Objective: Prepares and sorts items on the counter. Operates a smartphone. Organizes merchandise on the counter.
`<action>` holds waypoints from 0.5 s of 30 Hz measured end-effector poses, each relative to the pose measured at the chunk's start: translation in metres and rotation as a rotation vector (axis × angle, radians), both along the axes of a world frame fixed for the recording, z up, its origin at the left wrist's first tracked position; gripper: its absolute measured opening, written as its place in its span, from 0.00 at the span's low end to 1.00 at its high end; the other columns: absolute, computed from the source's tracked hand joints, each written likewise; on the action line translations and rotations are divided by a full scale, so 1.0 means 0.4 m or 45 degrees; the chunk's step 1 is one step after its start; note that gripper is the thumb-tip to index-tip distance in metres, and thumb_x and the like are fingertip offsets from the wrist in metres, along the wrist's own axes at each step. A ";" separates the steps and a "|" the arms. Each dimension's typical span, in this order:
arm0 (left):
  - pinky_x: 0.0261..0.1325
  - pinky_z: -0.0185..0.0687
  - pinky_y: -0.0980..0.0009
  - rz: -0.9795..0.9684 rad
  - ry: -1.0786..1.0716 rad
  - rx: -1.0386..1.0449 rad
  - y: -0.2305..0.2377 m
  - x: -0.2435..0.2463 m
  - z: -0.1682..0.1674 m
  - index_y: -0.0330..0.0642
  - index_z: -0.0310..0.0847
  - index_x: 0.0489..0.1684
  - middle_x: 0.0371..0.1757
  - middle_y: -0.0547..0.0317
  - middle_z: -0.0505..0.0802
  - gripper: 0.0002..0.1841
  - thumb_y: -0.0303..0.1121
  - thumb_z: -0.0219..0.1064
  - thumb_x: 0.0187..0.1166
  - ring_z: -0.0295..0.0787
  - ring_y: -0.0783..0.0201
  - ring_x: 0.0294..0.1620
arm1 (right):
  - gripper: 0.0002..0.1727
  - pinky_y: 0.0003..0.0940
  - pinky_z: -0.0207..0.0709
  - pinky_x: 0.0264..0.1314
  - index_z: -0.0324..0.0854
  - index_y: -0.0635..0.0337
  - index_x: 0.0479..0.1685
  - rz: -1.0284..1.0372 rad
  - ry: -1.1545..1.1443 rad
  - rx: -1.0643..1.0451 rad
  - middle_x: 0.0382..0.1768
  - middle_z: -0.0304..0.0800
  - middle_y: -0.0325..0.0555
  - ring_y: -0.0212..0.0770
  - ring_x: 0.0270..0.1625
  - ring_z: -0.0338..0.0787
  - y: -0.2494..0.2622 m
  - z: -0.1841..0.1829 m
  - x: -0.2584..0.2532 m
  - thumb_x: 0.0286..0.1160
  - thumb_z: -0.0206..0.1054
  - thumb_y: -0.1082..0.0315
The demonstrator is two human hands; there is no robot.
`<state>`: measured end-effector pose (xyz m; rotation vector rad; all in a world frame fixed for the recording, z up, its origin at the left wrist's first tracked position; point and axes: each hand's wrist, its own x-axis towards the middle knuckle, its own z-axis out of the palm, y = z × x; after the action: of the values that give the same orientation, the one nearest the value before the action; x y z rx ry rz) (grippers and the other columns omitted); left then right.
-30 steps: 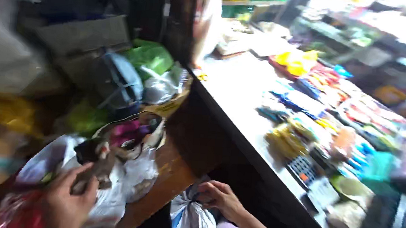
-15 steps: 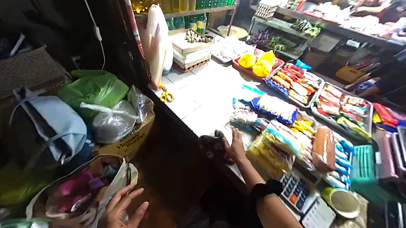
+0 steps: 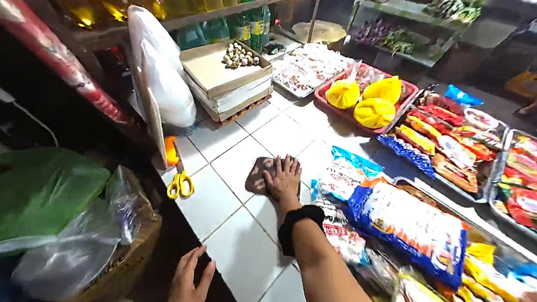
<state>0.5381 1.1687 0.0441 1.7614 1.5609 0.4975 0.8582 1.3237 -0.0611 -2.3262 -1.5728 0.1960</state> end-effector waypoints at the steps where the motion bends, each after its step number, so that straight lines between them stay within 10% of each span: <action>1: 0.79 0.70 0.41 -0.002 -0.001 -0.012 -0.006 0.007 -0.001 0.27 0.76 0.75 0.75 0.26 0.79 0.27 0.37 0.67 0.82 0.75 0.33 0.78 | 0.44 0.76 0.28 0.90 0.58 0.45 0.94 -0.020 -0.001 0.044 0.93 0.44 0.68 0.73 0.94 0.41 0.047 -0.006 0.016 0.82 0.45 0.31; 8: 0.87 0.60 0.42 0.106 -0.016 -0.107 0.014 -0.034 -0.082 0.25 0.55 0.88 0.83 0.23 0.70 0.32 0.42 0.45 0.93 0.67 0.34 0.85 | 0.33 0.73 0.38 0.91 0.74 0.34 0.85 0.322 0.194 0.146 0.91 0.62 0.46 0.64 0.94 0.51 -0.130 -0.046 -0.276 0.81 0.54 0.38; 15: 0.84 0.64 0.44 0.068 -0.133 -0.139 -0.002 -0.045 -0.067 0.31 0.49 0.91 0.84 0.27 0.69 0.34 0.47 0.41 0.94 0.68 0.37 0.84 | 0.34 0.75 0.54 0.85 0.80 0.54 0.79 -0.199 -0.020 0.259 0.83 0.71 0.64 0.73 0.86 0.66 -0.724 -0.031 -0.270 0.83 0.52 0.44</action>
<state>0.5203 1.1679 0.0175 1.5900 1.5365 0.5118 0.7503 1.0340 -0.0736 -2.2813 -1.3417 -0.0184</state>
